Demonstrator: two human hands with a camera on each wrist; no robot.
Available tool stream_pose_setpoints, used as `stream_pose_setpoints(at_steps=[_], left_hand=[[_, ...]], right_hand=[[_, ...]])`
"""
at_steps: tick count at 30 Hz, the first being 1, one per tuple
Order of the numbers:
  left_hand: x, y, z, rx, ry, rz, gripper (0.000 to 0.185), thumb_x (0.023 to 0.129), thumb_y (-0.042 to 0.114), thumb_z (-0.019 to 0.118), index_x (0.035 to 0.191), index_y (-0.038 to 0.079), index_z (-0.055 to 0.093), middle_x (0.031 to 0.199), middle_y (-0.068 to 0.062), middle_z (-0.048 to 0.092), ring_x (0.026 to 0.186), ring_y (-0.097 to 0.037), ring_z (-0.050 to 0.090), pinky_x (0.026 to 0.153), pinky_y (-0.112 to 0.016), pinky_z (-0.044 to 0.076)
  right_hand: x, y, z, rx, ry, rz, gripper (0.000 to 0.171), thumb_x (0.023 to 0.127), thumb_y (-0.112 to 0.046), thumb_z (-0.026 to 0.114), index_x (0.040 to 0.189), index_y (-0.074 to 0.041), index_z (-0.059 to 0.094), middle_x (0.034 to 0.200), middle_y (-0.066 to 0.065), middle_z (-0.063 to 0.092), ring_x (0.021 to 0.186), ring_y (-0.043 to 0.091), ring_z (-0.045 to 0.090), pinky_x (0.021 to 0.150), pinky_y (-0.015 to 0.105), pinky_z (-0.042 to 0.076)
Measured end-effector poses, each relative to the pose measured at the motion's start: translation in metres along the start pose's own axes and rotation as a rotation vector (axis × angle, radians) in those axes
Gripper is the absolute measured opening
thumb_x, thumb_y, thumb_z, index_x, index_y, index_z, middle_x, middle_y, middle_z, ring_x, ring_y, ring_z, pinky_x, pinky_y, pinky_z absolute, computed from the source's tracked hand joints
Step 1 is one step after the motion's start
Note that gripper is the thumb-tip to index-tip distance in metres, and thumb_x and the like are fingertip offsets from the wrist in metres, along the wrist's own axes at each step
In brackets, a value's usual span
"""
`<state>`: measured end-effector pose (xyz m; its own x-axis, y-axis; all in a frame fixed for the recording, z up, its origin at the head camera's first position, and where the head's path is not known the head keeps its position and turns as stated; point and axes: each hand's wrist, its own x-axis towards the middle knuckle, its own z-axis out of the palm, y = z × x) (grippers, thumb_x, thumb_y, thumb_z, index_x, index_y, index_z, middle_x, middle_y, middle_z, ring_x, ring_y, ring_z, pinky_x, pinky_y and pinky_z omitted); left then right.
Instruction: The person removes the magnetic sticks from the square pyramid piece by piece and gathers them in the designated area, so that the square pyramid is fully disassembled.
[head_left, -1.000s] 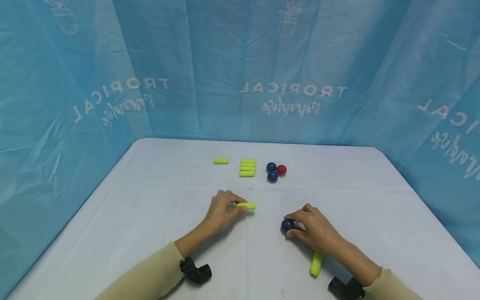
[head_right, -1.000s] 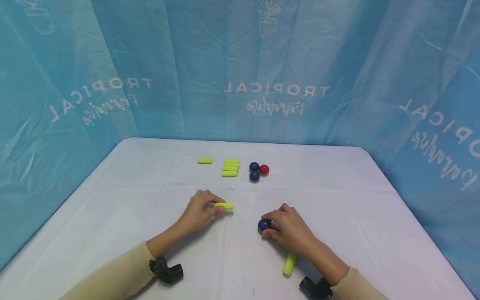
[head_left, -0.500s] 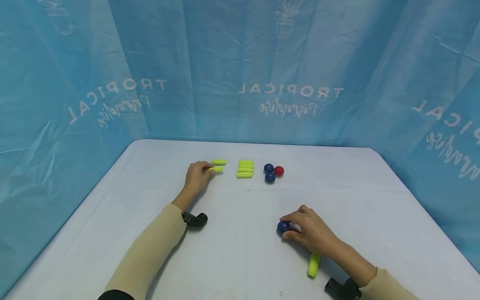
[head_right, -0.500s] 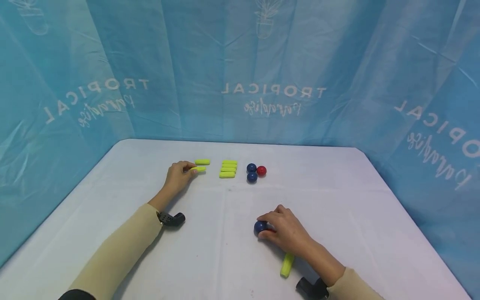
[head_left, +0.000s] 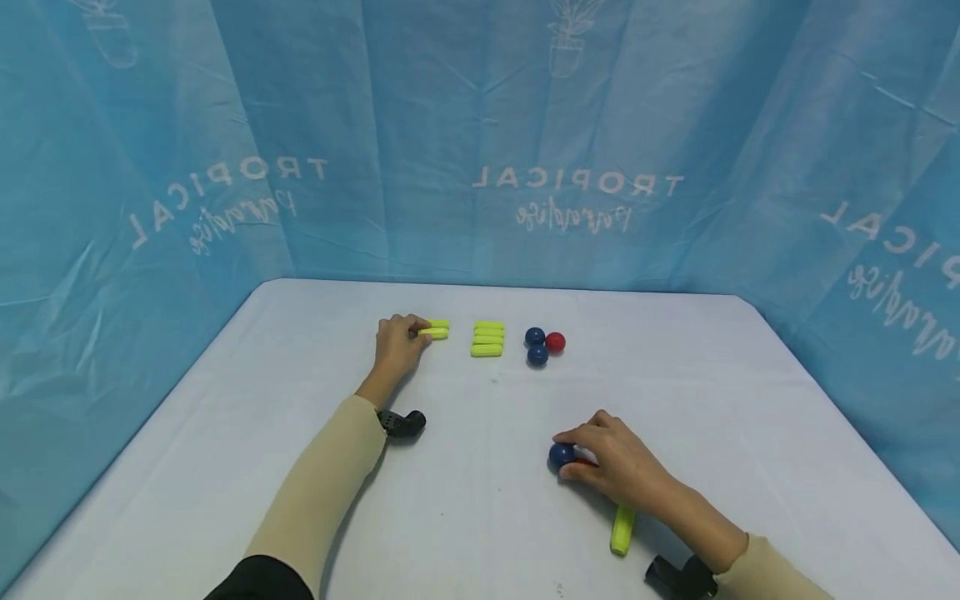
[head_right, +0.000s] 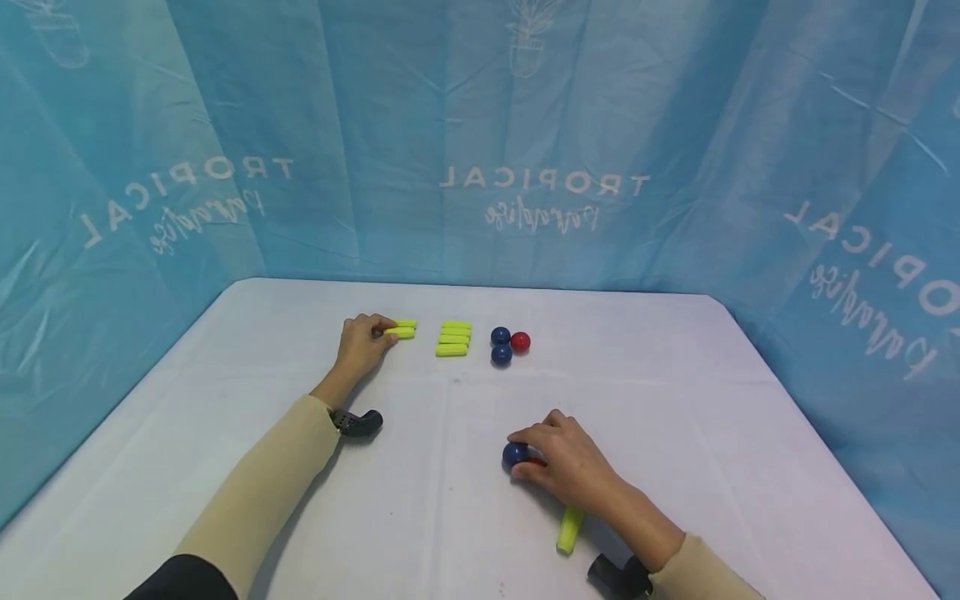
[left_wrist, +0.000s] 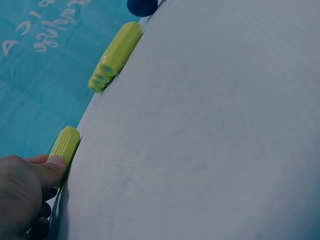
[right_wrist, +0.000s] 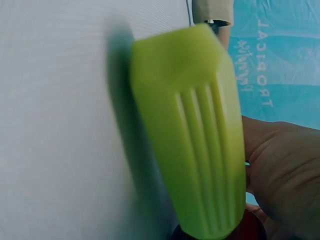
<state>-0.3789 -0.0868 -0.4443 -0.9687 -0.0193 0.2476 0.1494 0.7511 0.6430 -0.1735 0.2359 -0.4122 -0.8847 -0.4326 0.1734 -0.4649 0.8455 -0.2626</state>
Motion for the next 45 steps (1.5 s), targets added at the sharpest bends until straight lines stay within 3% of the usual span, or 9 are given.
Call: stream_pose_setpoints(at_steps=[6, 14, 22, 32, 39, 42, 45], left_hand=[[0.002, 0.000, 0.002, 0.013, -0.014, -0.004, 0.026, 0.088, 0.021, 0.066, 0.112, 0.011, 0.066, 0.106, -0.011, 0.059, 0.105, -0.028, 0.044, 0.092, -0.044, 0.034], [0.000, -0.002, -0.001, 0.020, -0.021, -0.014, 0.027, 0.087, 0.020, 0.067, 0.113, 0.011, 0.065, 0.109, -0.011, 0.059, 0.109, -0.029, 0.043, 0.095, -0.045, 0.033], [-0.001, -0.002, -0.001, 0.010, -0.021, -0.015, 0.026, 0.088, 0.019, 0.067, 0.113, 0.012, 0.065, 0.109, -0.011, 0.059, 0.109, -0.029, 0.044, 0.095, -0.045, 0.033], [-0.002, -0.004, -0.002, 0.022, -0.020, 0.002, 0.026, 0.088, 0.017, 0.065, 0.114, 0.012, 0.065, 0.106, -0.012, 0.059, 0.107, -0.030, 0.044, 0.093, -0.045, 0.034], [-0.003, -0.001, -0.006, 0.026, -0.050, -0.020, 0.039, 0.086, 0.018, 0.067, 0.123, 0.011, 0.058, 0.114, -0.014, 0.055, 0.110, -0.030, 0.041, 0.092, -0.044, 0.036], [-0.009, 0.006, -0.011, 0.018, -0.067, -0.023, 0.050, 0.084, 0.019, 0.069, 0.130, 0.011, 0.051, 0.119, -0.014, 0.050, 0.112, -0.029, 0.039, 0.092, -0.043, 0.038], [-0.027, 0.020, -0.019, -0.021, -0.095, 0.027, 0.051, 0.085, 0.021, 0.068, 0.131, 0.010, 0.049, 0.120, -0.014, 0.049, 0.112, -0.028, 0.039, 0.092, -0.043, 0.040]], right_hand=[[-0.010, 0.001, -0.011, -0.005, -0.031, 0.102, 0.059, 0.073, -0.042, 0.078, 0.125, -0.022, 0.061, 0.108, -0.008, 0.068, 0.092, 0.006, 0.045, 0.072, 0.024, 0.041], [-0.034, 0.004, -0.015, -0.105, -0.015, 0.155, 0.041, 0.069, -0.040, 0.081, 0.104, -0.021, 0.071, 0.094, -0.008, 0.066, 0.087, 0.008, 0.042, 0.074, 0.028, 0.038], [-0.031, 0.007, -0.009, -0.092, 0.029, 0.116, 0.025, 0.072, -0.032, 0.080, 0.093, -0.021, 0.073, 0.085, -0.011, 0.066, 0.083, 0.006, 0.042, 0.073, 0.028, 0.038], [-0.002, -0.001, 0.004, -0.028, 0.027, -0.032, 0.019, 0.078, -0.030, 0.075, 0.096, -0.023, 0.072, 0.086, -0.016, 0.064, 0.082, 0.004, 0.042, 0.072, 0.025, 0.039], [0.015, -0.012, 0.010, -0.006, 0.001, -0.059, 0.020, 0.080, -0.030, 0.074, 0.098, -0.023, 0.071, 0.087, -0.013, 0.065, 0.083, 0.006, 0.042, 0.074, 0.026, 0.039], [0.017, -0.013, 0.010, -0.015, 0.001, -0.049, 0.021, 0.079, -0.030, 0.074, 0.098, -0.023, 0.072, 0.088, -0.013, 0.065, 0.083, 0.006, 0.042, 0.073, 0.025, 0.039], [0.018, -0.013, 0.010, -0.014, -0.003, -0.045, 0.021, 0.079, -0.030, 0.074, 0.099, -0.023, 0.072, 0.088, -0.013, 0.065, 0.083, 0.005, 0.042, 0.073, 0.025, 0.039]])
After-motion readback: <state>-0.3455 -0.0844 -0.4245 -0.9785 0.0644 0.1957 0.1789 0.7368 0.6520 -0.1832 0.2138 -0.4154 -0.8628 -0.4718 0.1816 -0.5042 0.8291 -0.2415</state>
